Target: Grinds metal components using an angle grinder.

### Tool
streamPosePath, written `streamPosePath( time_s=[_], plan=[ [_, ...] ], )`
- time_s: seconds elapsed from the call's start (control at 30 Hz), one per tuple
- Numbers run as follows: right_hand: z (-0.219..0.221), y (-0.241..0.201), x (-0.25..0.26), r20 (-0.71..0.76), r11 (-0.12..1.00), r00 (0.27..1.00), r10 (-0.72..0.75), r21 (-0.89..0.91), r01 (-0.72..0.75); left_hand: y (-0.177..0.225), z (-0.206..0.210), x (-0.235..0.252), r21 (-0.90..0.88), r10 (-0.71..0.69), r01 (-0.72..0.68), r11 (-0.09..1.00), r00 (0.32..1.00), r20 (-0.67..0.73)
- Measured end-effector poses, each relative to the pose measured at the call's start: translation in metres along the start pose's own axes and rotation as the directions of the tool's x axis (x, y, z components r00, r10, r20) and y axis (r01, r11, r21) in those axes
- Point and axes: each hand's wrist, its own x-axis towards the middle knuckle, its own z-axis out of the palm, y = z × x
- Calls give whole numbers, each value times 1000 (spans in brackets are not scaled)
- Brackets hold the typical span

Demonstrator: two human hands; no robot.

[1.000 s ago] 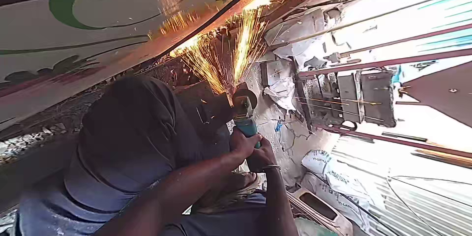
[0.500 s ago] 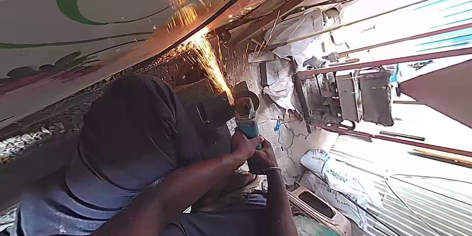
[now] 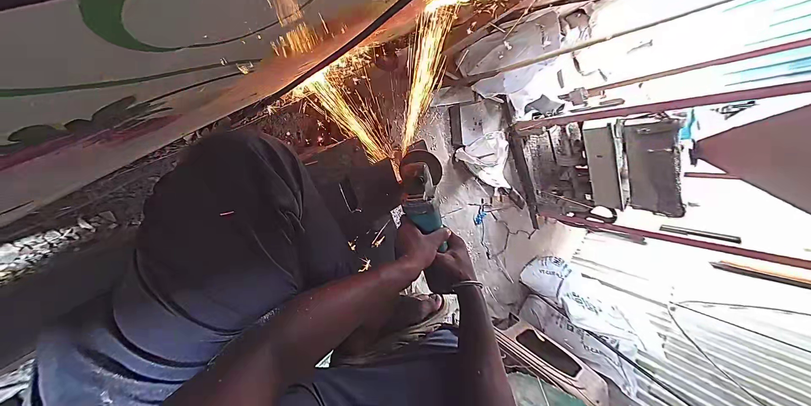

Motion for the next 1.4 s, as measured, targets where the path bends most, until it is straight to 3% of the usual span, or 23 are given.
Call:
streamPosePath(
  time_s=[0.13,0.67,1.07,1.4],
  plan=[
    [3,-4,1,-4,999,999,-37,-15,37,1,-5,2,-14,19,-19,1000,1000,-11],
    [-3,5,-9,-39,998,999,37,-44,-38,-7,6,-3,17,9,-10,1000,999,38],
    [2,-1,-4,-32,996,997,-73,-55,71,-5,-2,2,-32,39,-39,999,999,8],
    [-2,4,-16,-52,1000,999,-16,-17,15,-13,7,-3,-21,44,-44,999,998,47]
  ],
)
